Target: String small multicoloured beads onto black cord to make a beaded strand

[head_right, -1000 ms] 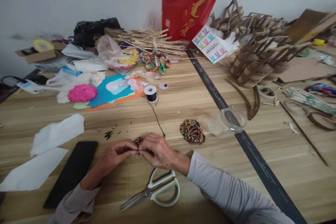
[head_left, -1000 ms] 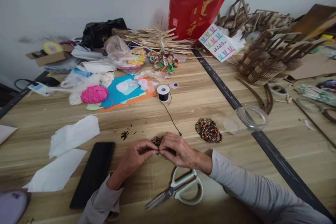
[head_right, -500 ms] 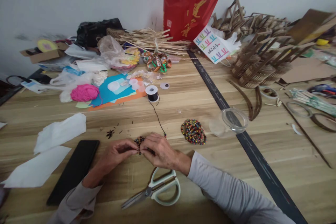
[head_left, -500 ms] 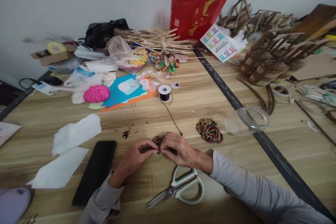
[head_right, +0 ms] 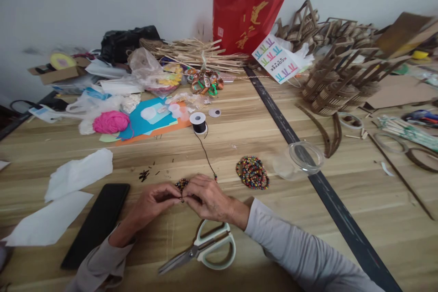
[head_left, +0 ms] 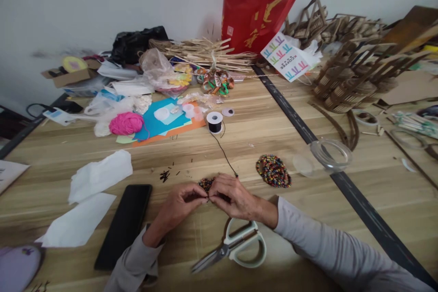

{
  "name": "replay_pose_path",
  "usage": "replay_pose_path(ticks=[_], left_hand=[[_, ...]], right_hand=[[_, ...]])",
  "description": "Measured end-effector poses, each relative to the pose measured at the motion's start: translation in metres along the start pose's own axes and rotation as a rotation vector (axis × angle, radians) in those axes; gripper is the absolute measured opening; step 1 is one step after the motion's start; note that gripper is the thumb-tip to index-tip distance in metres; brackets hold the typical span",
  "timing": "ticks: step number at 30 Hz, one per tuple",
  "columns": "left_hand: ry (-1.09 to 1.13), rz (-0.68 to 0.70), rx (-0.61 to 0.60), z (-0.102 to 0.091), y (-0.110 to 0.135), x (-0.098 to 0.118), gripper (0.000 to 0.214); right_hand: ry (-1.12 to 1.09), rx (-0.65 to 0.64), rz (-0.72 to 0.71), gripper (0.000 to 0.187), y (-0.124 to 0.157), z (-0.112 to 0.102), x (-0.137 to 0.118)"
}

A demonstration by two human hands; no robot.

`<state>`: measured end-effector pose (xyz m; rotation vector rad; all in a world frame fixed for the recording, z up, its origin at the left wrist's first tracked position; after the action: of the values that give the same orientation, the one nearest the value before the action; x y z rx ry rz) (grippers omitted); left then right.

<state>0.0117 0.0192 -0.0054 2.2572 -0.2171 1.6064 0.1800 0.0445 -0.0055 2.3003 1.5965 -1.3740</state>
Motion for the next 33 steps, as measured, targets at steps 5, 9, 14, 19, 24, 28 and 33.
replay_pose_path(ticks=[5,9,14,19,24,28,33], left_hand=[[0.032,-0.009,-0.001,-0.0014,-0.0004,0.0017,0.003],[0.045,-0.003,0.02,-0.0031,-0.0002,-0.0004,0.003],[0.048,0.003,0.016,-0.0028,0.0002,-0.0014,0.003],[0.024,0.014,0.0,-0.0018,-0.0006,-0.0007,0.003],[0.041,0.003,0.012,-0.0026,-0.0002,-0.0041,0.003],[0.028,0.012,0.021,-0.004,0.0003,-0.005,0.003],[0.009,0.025,0.008,-0.004,-0.0006,-0.0039,0.004]], right_hand=[[-0.008,0.002,-0.01,0.012,0.0001,-0.0002,-0.0002],[-0.003,-0.009,-0.003,0.012,-0.0008,-0.0006,-0.0006],[0.002,-0.001,-0.006,0.012,-0.001,-0.0008,-0.0002],[-0.006,0.0,0.002,0.012,-0.0007,-0.0008,0.0003],[0.009,-0.016,0.005,0.014,-0.0002,-0.0001,0.0003],[0.01,-0.001,-0.001,0.013,0.0004,0.0006,0.0011],[0.006,0.015,-0.007,0.013,-0.0005,-0.0005,0.0004]])
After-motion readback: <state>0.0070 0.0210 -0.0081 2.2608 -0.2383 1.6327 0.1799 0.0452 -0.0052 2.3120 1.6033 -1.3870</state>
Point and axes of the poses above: each hand's wrist, its own y-axis away from the middle knuckle, its own z-axis out of the palm, x = y × z, the point moved 3 cm from there along -y, towards the middle knuckle, and after that the axes turned 7 degrees about -x, right-handed, at the moved point
